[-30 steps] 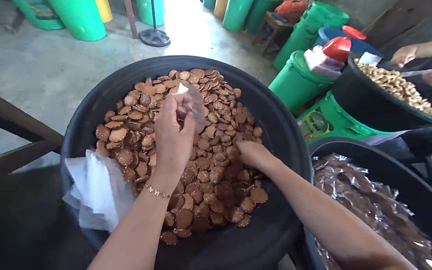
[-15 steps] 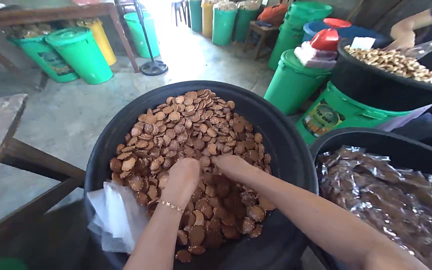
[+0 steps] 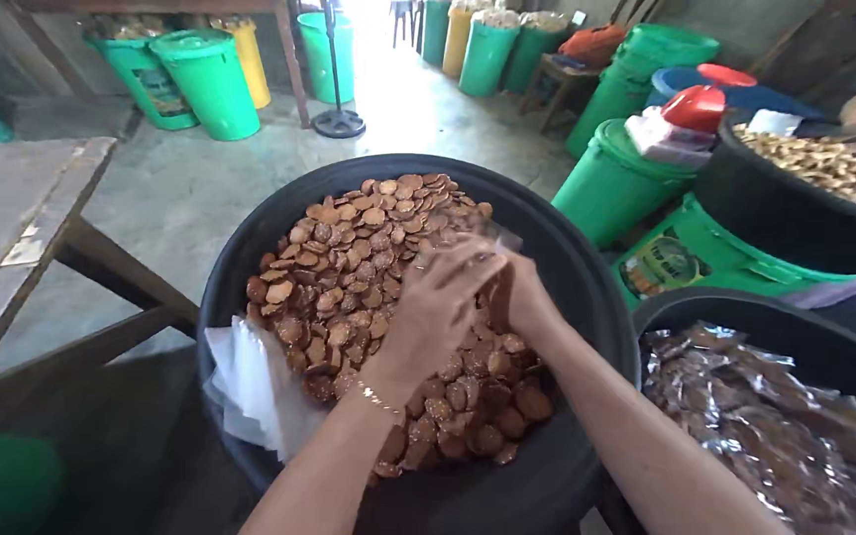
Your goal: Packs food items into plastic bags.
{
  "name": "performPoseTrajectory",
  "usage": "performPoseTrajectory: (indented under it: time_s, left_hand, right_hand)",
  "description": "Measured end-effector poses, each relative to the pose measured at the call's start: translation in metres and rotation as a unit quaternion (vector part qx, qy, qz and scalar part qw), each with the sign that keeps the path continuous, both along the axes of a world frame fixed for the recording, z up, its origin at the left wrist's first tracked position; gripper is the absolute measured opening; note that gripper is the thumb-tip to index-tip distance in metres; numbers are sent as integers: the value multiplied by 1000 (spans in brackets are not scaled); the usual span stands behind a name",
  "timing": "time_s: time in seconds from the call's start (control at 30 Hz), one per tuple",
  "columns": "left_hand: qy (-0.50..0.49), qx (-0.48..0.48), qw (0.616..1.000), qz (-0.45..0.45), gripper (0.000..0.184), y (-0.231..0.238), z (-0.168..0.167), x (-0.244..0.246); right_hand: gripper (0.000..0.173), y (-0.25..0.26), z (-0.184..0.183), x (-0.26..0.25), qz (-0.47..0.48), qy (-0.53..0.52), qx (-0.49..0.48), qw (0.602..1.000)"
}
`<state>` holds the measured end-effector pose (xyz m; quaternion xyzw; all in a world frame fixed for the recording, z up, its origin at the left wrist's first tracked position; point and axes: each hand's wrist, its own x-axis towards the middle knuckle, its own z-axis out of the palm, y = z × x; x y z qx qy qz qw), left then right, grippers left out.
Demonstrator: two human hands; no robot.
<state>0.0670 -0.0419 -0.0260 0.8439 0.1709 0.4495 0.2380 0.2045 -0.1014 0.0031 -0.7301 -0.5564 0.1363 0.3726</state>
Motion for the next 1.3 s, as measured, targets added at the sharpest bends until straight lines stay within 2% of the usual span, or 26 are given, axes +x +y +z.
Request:
performPoseTrajectory:
  time_s: [0.03,0.07,0.1,0.13,0.17,0.2,0.23,0.27,0.3,0.33,0.4,0.43,0.5,0.57,0.73,0.83,0.93,1.03,1.07,1.1,1.2,1.3]
  left_hand:
    - [-45,-43,998,-13,40,7,5,-8]
    - [-60,-141,987,-41,50,15,9,-18]
    - [-66,-277,954,-97,57,25,12,-27]
    - [-90,-397,895,-184,53,35,9,-33]
    - [-109,-473,827,-283,53,43,3,-35]
    - [-126,-519,767,-357,54,47,1,-35]
    - [-154,-546,722,-396,45,47,0,-33]
    - [-191,-563,691,-411,36,45,0,-31]
    - [-229,-571,671,-415,31,44,0,-29]
    - [-262,-573,659,-412,32,44,0,-27]
    - [-296,-558,651,-421,50,49,-2,-27]
    - [-293,-543,650,-444,64,51,-2,-28]
    - [-279,-509,655,-484,83,54,-2,-29]
    - [-269,-491,670,-488,89,53,1,-31]
    - [-314,-491,683,-440,75,51,6,-33]
    - [-366,-495,691,-379,65,50,10,-35]
    - [-386,-498,709,-318,56,50,15,-39]
    - [-397,-498,714,-291,38,50,18,-39]
    - [-401,-501,713,-282,36,49,20,-38]
    - [-407,-502,711,-278,35,49,21,-38]
    - [-409,-515,704,-269,36,46,21,-36]
    - [-418,-545,688,-234,35,43,23,-32]
  right_hand:
    - [30,-1,10,8,24,9,35,999]
    - [30,-2,21,16,63,15,49,997]
    - [31,-3,35,20,114,16,55,992]
    - [30,-3,47,21,160,17,61,985]
    - [29,-1,56,20,190,23,81,978]
    - [26,4,61,19,194,44,112,973]
    - [20,11,62,21,175,72,128,974]
    - [15,20,58,27,135,89,100,982]
    - [18,30,47,37,89,87,19,992]
    - [30,42,31,49,39,65,-107,991]
    - [51,66,-14,70,-43,-4,-353,935]
    - [53,71,-35,76,-72,-14,-414,907]
    - [51,74,-61,81,-113,-2,-438,892]
    - [47,79,-72,80,-127,3,-398,909]
    - [50,96,-71,62,-120,-31,-357,926]
    - [46,97,-67,58,-60,-70,-386,918]
    - [41,85,-60,44,44,-160,-453,876]
    - [38,71,-55,21,81,-236,-534,808]
    - [39,70,-47,17,94,-241,-535,804]
    - [39,72,-38,18,113,-232,-508,822]
    - [38,93,-26,38,151,-137,-355,912]
    - [44,118,-46,44,97,-70,-290,950]
